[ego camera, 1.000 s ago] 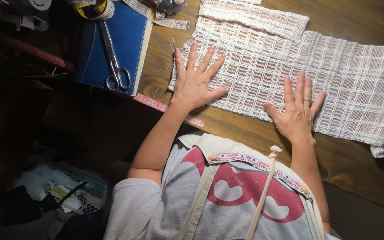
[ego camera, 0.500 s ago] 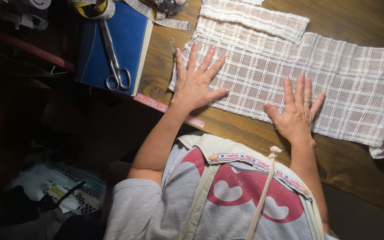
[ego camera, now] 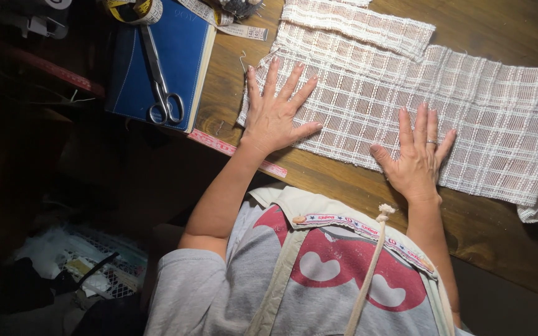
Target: Preparing and folding fabric pieces on a workbench, including measuring and thread manipulation.
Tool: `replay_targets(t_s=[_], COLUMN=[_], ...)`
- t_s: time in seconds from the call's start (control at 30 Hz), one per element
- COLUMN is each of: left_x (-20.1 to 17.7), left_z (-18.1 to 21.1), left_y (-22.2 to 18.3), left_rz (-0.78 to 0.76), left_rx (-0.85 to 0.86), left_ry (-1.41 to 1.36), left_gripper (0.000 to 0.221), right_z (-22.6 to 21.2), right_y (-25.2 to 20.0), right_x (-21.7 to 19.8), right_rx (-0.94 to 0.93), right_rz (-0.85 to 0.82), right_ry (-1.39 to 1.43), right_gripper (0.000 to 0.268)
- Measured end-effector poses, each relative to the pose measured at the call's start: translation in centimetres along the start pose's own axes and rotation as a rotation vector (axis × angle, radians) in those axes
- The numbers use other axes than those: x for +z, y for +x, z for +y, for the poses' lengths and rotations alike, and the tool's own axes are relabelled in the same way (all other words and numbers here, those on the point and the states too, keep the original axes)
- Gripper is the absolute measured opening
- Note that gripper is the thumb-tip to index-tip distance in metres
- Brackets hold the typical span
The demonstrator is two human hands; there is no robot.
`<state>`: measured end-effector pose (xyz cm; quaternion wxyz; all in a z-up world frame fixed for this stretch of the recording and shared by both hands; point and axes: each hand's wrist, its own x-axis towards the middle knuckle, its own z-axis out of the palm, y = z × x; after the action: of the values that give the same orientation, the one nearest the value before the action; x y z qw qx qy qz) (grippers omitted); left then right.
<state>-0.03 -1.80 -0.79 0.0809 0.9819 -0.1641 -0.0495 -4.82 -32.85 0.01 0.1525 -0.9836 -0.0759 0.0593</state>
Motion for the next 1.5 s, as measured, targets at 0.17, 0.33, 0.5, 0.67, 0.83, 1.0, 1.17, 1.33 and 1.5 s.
replay_targets(t_s=[0.17,0.33,0.5,0.67,0.83,1.0,1.17,1.33,1.5], left_x=[0.1,0.0,0.4,0.8,-1.1,-2.5,-2.2,-1.1,-0.4], left_z=[0.0,0.0,-0.4,-1.4,-3.1,-6.0,-7.1,-6.4,-3.8], left_y=[-0.1,0.0,-0.1,-2.6,-6.5,-8.3,-8.5,-8.0,-6.4], left_rz=[0.047,0.005,0.034,0.404,0.421,0.323,0.245,0.38,0.557], left_rx=[0.012,0.002,0.009,0.098,0.174,0.203,0.192,0.151,0.134], left_ry=[-0.005,0.019,-0.028,-0.291,-0.284,-0.286,-0.35,-0.291,-0.25], left_gripper=[0.091,0.093,0.095,0.067,0.041,0.048,0.04,0.033,0.027], right_z=[0.1,0.0,-0.2,1.9,3.2,3.4,4.6,4.2,3.3], right_y=[0.1,0.1,-0.1,-2.3,-4.8,-5.4,-5.5,-5.5,-2.2], right_x=[0.1,0.0,-0.7,-2.1,-2.8,-2.5,-1.7,-1.7,-2.2], right_rx=[-0.015,0.014,0.013,-0.209,-0.378,-0.389,-0.416,-0.384,-0.431], right_rz=[0.019,-0.015,0.018,0.4,0.321,0.242,0.249,0.246,0.31], right_ry=[-0.011,-0.003,0.047,0.068,0.123,0.207,0.147,0.105,0.119], right_gripper=[0.096,0.1,0.108,0.086,0.06,0.049,0.042,0.043,0.033])
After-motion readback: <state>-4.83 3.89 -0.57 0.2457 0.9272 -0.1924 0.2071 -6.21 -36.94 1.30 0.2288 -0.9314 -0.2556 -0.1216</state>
